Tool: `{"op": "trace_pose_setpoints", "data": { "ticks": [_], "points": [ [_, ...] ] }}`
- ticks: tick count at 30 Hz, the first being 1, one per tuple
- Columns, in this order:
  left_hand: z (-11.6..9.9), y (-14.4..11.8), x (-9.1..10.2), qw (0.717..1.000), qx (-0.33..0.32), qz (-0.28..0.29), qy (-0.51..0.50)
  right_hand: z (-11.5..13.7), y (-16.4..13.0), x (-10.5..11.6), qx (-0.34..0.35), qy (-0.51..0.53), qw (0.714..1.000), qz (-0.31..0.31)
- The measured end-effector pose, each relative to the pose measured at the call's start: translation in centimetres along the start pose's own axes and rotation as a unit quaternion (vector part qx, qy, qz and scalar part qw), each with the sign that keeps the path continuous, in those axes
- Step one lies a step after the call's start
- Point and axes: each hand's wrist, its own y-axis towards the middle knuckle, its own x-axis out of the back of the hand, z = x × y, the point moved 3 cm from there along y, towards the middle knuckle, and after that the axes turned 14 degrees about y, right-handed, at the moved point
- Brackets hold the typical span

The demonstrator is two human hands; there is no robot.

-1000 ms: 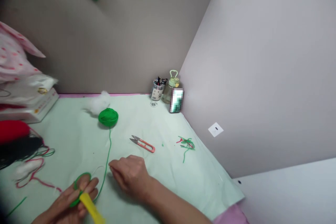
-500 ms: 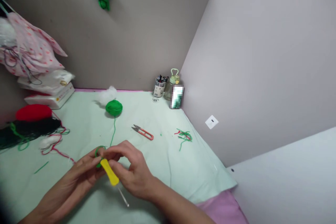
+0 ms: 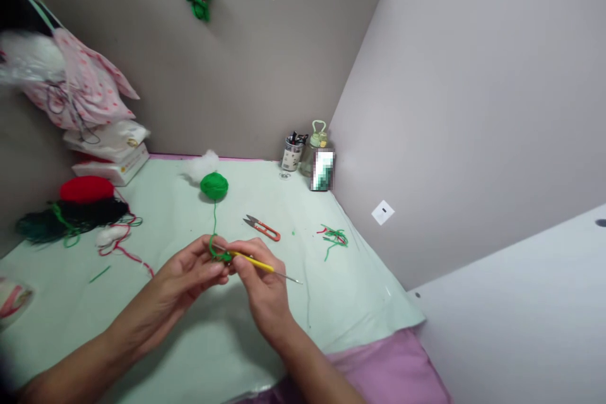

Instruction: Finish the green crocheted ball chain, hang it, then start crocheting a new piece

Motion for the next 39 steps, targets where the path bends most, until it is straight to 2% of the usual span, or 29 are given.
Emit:
{"op": "trace_pose_setpoints", "data": {
  "ticks": [5,10,14,21,26,30,35,39],
  "points": [
    [0.1,0.2,-0.1,0.998,-0.048,-0.009,0.041,-0.4,-0.2,0.5,-0.017,0.033,0.999,-0.036],
    [0.8,0.6,0.2,0.999,-0.045,-0.009,0.023,-0.4,-0.3,0.4,0.004,0.018,0.999,-0.030],
    [1.6,0.8,0.6,0.999,-0.043,-0.024,0.023,-0.7,-0.5,0.2,-0.007,0.036,0.999,-0.040],
    [1.8,0.5,0.5,1.000,-0.029,-0.008,0.004,-1.6,-1.5,0.0,-0.050,0.103,0.985,-0.128],
    [1.7,0.4,0.5,0.998,-0.043,-0.048,0.006,-2.0,-1.8,-0.7,-0.075,0.139,0.976,-0.153],
    [2.0,0.4,0.6,0.996,-0.056,-0.070,-0.001,-2.3,-1.9,-1.0,-0.062,0.117,0.976,-0.171],
    [2.2,0.0,0.5,0.996,-0.065,-0.054,0.023,-2.1,-2.1,-1.3,-0.011,0.041,0.980,-0.194],
    [2.3,-0.2,0.3,0.997,-0.055,-0.051,0.000,-1.3,-2.3,-1.8,0.040,-0.007,0.981,-0.189]
  ]
}}
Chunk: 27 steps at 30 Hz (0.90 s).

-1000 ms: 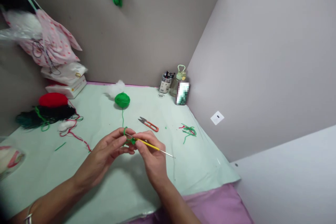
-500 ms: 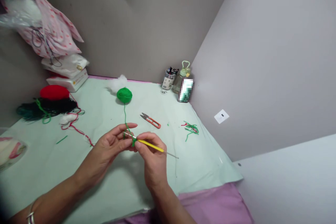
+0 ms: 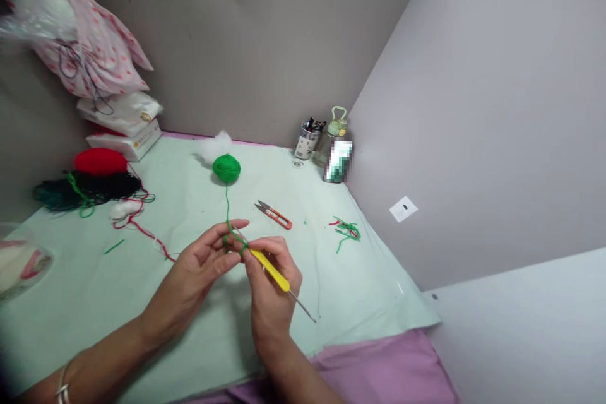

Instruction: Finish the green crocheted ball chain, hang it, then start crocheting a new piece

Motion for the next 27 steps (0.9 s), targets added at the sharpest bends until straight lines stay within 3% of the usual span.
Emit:
{"op": "trace_pose_setpoints", "data": {
  "ticks": [3,13,20,27],
  "points": [
    [0.2,0.1,-0.2,0.999,0.028,0.001,-0.028,0.3,-0.3,-0.1,0.030,-0.017,0.999,0.005],
    [-0.1,0.1,0.0,0.996,0.034,0.025,-0.073,-0.1,-0.4,0.8,0.008,-0.006,0.997,0.079],
    [-0.3,0.2,0.1,0.998,0.025,0.025,-0.043,0.4,1.2,1.2,-0.007,0.047,0.988,0.150],
    [-0.2,0.2,0.5,0.999,0.023,0.037,0.006,0.6,2.6,1.5,-0.065,0.060,0.979,0.185]
  ]
}}
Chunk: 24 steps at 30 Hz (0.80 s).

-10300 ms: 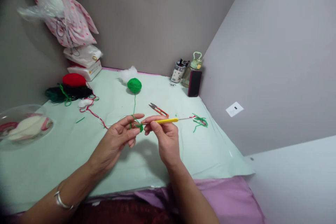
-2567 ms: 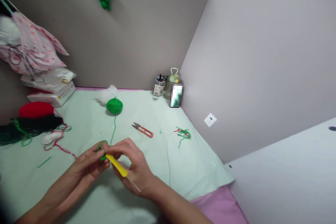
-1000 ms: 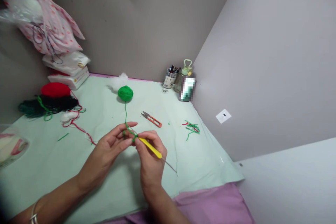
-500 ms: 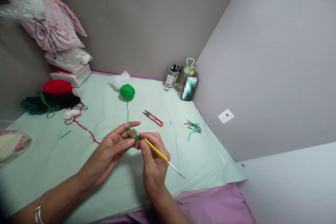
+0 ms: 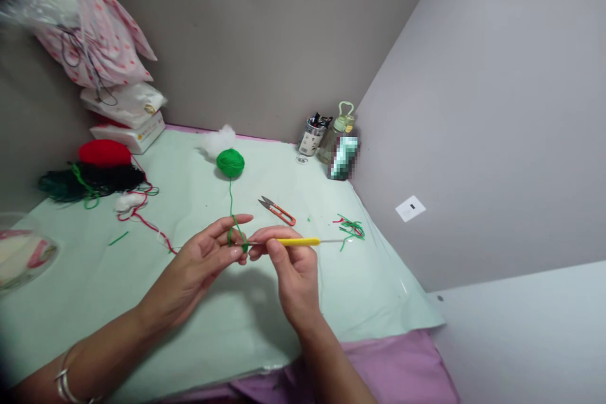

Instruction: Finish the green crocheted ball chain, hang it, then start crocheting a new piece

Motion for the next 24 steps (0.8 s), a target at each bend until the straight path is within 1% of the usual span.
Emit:
{"op": "trace_pose_setpoints", "data": {
  "ticks": [3,5,7,8,9,11,13,14,15,16,17,18,19,21,22,24],
  "points": [
    [-0.2,0.0,0.3,1.000,0.000,0.000,0.008,0.6,0.2,0.0,-0.006,-0.015,1.000,0.023],
    [-0.3,0.0,0.5,1.000,-0.003,-0.006,0.016,1.2,0.2,0.0,0.016,-0.075,0.996,0.039],
    [-0.3,0.1,0.7,1.000,-0.010,-0.015,0.023,1.6,-0.1,-0.2,0.065,-0.167,0.981,0.067],
    [-0.3,0.2,0.7,0.999,-0.014,-0.020,0.026,1.7,-0.3,-0.3,0.100,-0.218,0.967,0.088],
    [-0.2,0.2,0.7,0.999,-0.018,-0.024,0.027,1.7,-0.6,-0.5,0.139,-0.270,0.947,0.110],
    [0.0,0.2,0.5,0.999,-0.017,-0.024,0.013,1.5,-1.3,-0.9,0.222,-0.370,0.891,0.142],
    [0.4,0.1,0.1,0.999,0.007,-0.011,-0.030,1.1,-2.1,-1.2,0.287,-0.444,0.836,0.148],
    [0.5,0.1,-0.1,0.998,0.028,0.002,-0.059,0.9,-2.3,-1.2,0.308,-0.461,0.820,0.141],
    [0.7,0.0,-0.3,0.995,0.051,0.018,-0.088,0.8,-2.5,-1.2,0.317,-0.466,0.816,0.126],
    [0.7,0.0,-0.4,0.991,0.071,0.034,-0.111,0.8,-2.6,-1.2,0.314,-0.457,0.825,0.106],
    [0.7,0.0,-0.5,0.987,0.086,0.046,-0.126,0.8,-2.5,-1.1,0.302,-0.437,0.843,0.085],
    [0.6,0.1,-0.4,0.986,0.094,0.050,-0.132,0.9,-2.4,-0.9,0.281,-0.405,0.868,0.061],
    [0.5,0.1,-0.3,0.986,0.095,0.046,-0.132,1.0,-2.1,-0.8,0.253,-0.364,0.895,0.043],
    [0.1,0.3,0.0,0.989,0.081,0.024,-0.121,1.2,-1.6,-0.4,0.194,-0.250,0.949,0.006],
    [0.0,0.4,0.1,0.991,0.071,0.014,-0.114,1.1,-1.3,-0.3,0.165,-0.189,0.968,-0.008],
    [-0.1,0.4,0.2,0.994,0.052,0.009,-0.098,0.9,-0.8,-0.4,0.117,-0.112,0.987,-0.017]
  ]
}}
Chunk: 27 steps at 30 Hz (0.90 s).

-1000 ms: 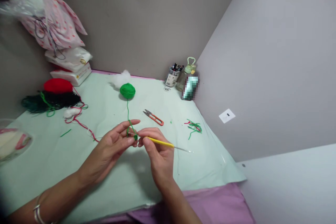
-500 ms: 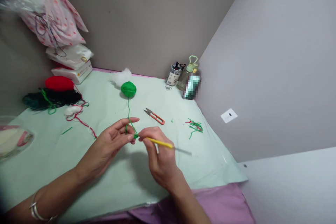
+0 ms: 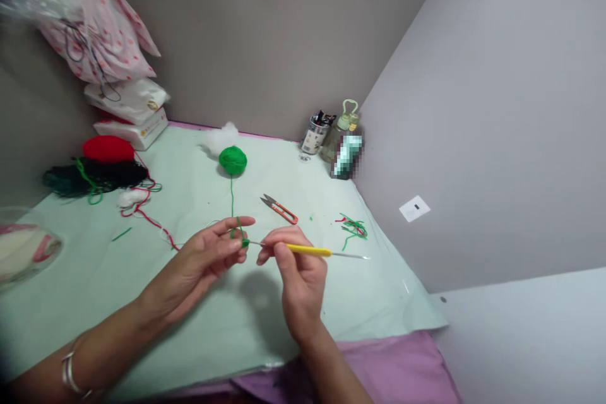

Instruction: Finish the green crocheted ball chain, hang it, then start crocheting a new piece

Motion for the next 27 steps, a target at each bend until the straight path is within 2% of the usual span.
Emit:
{"op": "trace_pose_setpoints", "data": {
  "ticks": [2,7,11,13,17,19,21,23,27],
  "points": [
    [0.1,-0.1,-0.2,1.000,-0.012,0.009,0.021,-0.2,0.2,-0.4,-0.009,0.001,1.000,0.014],
    [0.8,-0.3,-0.3,0.998,-0.030,-0.001,0.055,-0.4,-0.4,-1.2,0.048,-0.081,0.995,0.029],
    [1.1,-0.1,-0.1,1.000,-0.010,-0.003,0.008,-0.2,-1.4,-1.4,0.144,-0.213,0.963,0.081],
    [1.1,0.1,0.0,0.999,0.016,0.006,-0.031,-0.1,-1.5,-1.2,0.159,-0.230,0.957,0.081],
    [0.8,0.3,0.5,0.998,0.028,-0.001,-0.064,0.0,-0.6,-0.2,0.045,-0.095,0.994,-0.005],
    [0.7,0.3,0.6,0.998,0.019,-0.003,-0.061,-0.4,-0.3,0.0,-0.021,0.008,0.999,-0.039],
    [0.7,0.2,0.6,0.998,0.006,-0.006,-0.056,-0.9,-0.1,0.0,-0.075,0.093,0.991,-0.056],
    [0.7,0.1,0.5,0.999,-0.002,-0.011,-0.050,-1.4,-0.2,-0.1,-0.103,0.126,0.984,-0.066],
    [0.7,-0.1,0.1,0.999,0.005,-0.003,-0.034,-1.9,-0.5,-0.1,-0.102,0.106,0.987,-0.058]
  ]
}}
